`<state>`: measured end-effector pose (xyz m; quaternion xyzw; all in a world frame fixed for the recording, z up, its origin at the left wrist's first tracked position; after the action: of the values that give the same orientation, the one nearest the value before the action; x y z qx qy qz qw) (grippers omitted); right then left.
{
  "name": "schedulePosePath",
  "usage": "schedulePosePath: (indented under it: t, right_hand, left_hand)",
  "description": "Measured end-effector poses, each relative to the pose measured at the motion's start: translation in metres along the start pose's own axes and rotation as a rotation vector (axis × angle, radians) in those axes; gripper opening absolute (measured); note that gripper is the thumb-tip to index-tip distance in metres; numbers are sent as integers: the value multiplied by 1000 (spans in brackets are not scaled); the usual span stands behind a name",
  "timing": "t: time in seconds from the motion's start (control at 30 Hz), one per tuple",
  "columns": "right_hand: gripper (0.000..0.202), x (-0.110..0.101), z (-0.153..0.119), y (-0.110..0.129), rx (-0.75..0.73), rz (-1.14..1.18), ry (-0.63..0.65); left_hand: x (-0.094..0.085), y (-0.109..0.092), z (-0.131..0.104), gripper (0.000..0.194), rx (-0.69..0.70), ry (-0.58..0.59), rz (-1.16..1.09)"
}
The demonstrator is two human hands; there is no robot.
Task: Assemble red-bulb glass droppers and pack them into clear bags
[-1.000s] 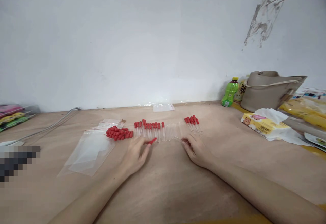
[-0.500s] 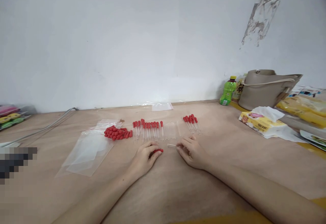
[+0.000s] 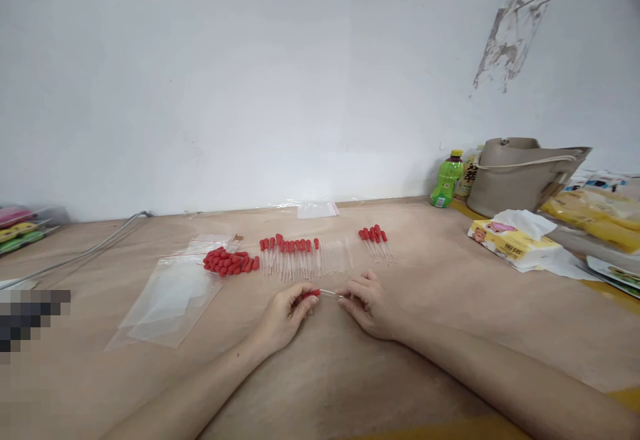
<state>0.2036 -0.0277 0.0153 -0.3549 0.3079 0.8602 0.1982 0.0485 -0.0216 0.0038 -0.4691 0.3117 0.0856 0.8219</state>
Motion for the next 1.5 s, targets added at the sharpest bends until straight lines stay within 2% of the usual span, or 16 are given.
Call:
schedulePosePath:
  t: [0.17,0.3,0.53,0.73,1.27,1.43,1.5]
  right_hand:
    - [13,1,2,-4,-13,40,61]
    - [13,1,4,-5,-34,27,106]
    - [20,-3,1,3,-135,-170,-1]
    - [20,0,1,10,-155,-191,-39]
    - [25,16,5,13,9,-200,199]
    - [22,4,7,25,21,-251,254]
    - [17,-4,11,22,35,-242,272]
  left_hand:
    - [-1,1,-2,23,15,-9,29]
    - [1,-5,-4,24,28,52,86]
    - [1,-12,-5,21,76,71,211]
    - [2,-14,-6,19,144,58,257]
    - [4,-15,-8,19,253,95,334]
    - [2,-19,-5,20,252,90,324]
    - [-1,-16,-4,20,211,62,300]
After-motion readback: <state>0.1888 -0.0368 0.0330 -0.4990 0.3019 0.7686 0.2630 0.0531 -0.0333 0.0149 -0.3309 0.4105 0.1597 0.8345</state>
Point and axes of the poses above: each hand's wrist, its own z-axis towards the middle knuckle, its own x-axis out of the palm, y = z × x, the point moved 6 cm from there along z, towards the middle knuckle, and after that the axes turned 7 degrees about x, right-handed, at the moved point
